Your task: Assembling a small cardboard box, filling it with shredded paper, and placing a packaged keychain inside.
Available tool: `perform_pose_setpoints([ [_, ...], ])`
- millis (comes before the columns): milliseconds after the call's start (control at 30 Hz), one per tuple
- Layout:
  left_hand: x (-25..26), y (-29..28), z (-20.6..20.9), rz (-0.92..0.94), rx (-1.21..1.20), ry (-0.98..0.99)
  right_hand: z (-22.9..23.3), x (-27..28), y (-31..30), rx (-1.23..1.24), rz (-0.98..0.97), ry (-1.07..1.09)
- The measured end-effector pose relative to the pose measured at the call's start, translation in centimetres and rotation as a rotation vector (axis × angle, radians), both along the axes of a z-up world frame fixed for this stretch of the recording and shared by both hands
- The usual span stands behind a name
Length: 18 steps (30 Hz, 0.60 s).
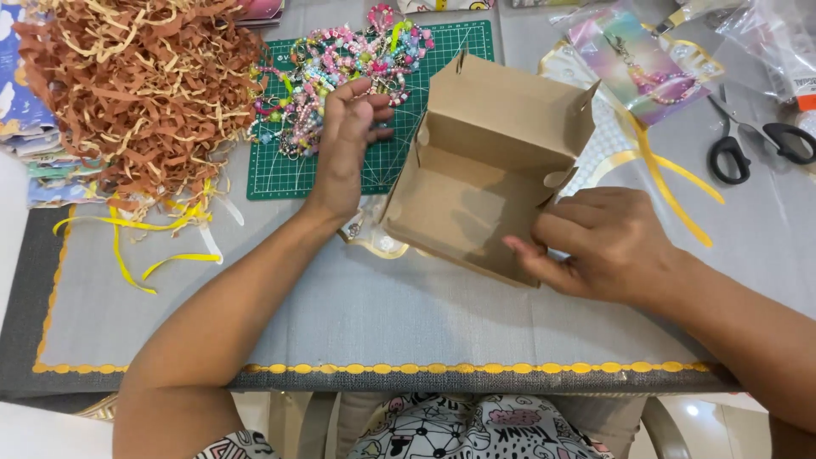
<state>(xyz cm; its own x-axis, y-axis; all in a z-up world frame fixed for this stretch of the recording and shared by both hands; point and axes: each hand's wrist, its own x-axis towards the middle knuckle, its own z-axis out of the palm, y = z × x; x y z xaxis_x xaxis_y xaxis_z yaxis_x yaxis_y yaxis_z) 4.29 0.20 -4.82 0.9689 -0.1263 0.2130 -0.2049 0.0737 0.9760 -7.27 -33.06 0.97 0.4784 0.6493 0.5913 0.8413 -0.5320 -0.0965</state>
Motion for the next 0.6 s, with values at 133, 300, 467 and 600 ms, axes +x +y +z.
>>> perform_pose_setpoints([
  [133,-0.8,-0.5,1.2,-0.113,-0.112,0.146,1.7,0.5,0.2,0.019,0.284,0.000],
  [300,-1.3,-1.2,-0.1,-0.135,-0.018,0.210,2.0,0.8,0.3,0.091,0.388,0.039],
  [467,-1.3,-1.4,0.0,-0.121,-0.205,0.006,-1.8,2.2,-2.3,0.254,-0.028,0.064],
  [600,-2.7,-2.3,0.6,0.001,-0.211,-0.290,-0.5,3.1,-1.5,0.493,-0.305,0.402],
])
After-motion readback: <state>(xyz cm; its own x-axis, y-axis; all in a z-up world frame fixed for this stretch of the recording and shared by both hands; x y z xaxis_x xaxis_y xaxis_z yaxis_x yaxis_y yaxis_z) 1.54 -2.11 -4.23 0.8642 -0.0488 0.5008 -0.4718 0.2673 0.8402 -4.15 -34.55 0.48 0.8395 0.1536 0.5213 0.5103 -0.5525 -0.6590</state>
